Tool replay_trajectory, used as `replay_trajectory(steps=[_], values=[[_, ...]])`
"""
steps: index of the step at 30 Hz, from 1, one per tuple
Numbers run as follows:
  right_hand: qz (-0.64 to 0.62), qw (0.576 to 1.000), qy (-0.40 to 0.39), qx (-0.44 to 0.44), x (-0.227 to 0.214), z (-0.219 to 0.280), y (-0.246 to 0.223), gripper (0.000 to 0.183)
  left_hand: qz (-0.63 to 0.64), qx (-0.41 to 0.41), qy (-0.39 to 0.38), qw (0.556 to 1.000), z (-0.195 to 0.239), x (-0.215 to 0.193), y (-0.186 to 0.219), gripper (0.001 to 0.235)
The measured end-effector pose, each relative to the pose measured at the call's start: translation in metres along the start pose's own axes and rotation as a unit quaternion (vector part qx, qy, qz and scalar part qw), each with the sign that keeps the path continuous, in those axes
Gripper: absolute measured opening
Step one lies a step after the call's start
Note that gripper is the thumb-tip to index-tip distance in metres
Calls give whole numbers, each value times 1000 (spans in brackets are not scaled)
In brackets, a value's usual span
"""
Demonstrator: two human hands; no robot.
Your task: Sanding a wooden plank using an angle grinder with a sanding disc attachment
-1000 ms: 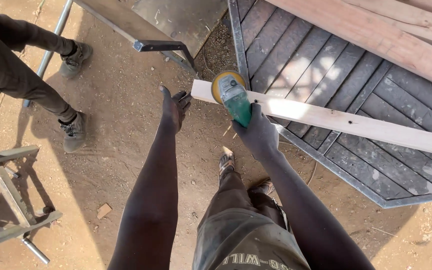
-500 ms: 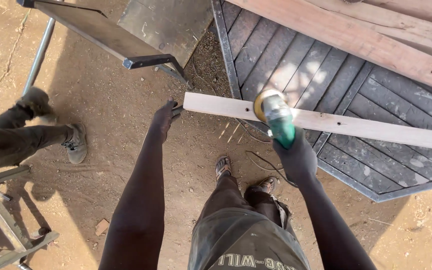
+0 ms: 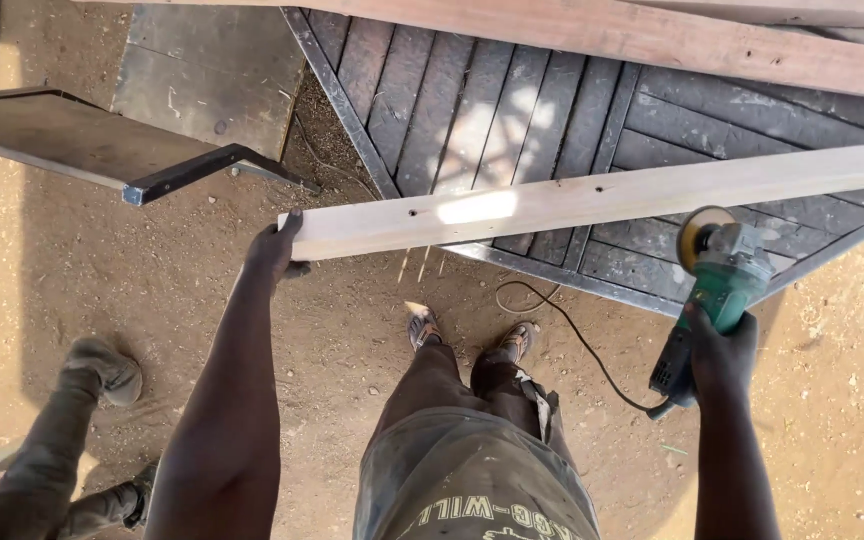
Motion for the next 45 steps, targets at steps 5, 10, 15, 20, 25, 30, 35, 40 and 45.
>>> replay_trajectory(steps=[5, 10, 15, 20, 25, 30, 35, 40, 45], values=[[-37, 997, -48, -41, 41, 30, -28, 54, -78, -78, -1, 994, -18, 3, -10, 90], [-17, 989, -125, -77, 80, 60, -92, 72, -175, -63, 9, 983, 79, 22, 40, 100], [70, 981, -157, -88, 126, 72, -115, 77, 116, -36, -44, 992, 51, -8, -14, 93], [123, 965, -196, -126, 176, 108, -127, 72, 230, -66, -51, 970, 25, 6, -108, 87], [176, 930, -269, -178, 229, 166, -169, 71, 131, -94, -178, 971, 69, 81, -154, 84], [165, 864, -365, -306, 279, 222, -205, 71, 256, -15, -287, 923, 140, 121, -96, 118], [178, 855, -368, -319, 291, 224, -208, 75, 253, 10, -210, 944, 100, 121, -108, 104], [168, 903, -310, -247, 261, 179, -177, 85, 235, 21, -86, 968, 77, 62, -120, 90], [77, 957, -231, -157, 243, 142, -137, 70, 217, 38, -129, 967, 70, 60, -115, 79]])
Point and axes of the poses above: each hand's wrist, its own z-axis away from the middle knuckle, its own x-axis out of the palm, y = z × x, the point moved 3 cm from there along -z, towards the middle knuckle, and after that the axes turned 2 degrees about -y, right-handed, at the moved point
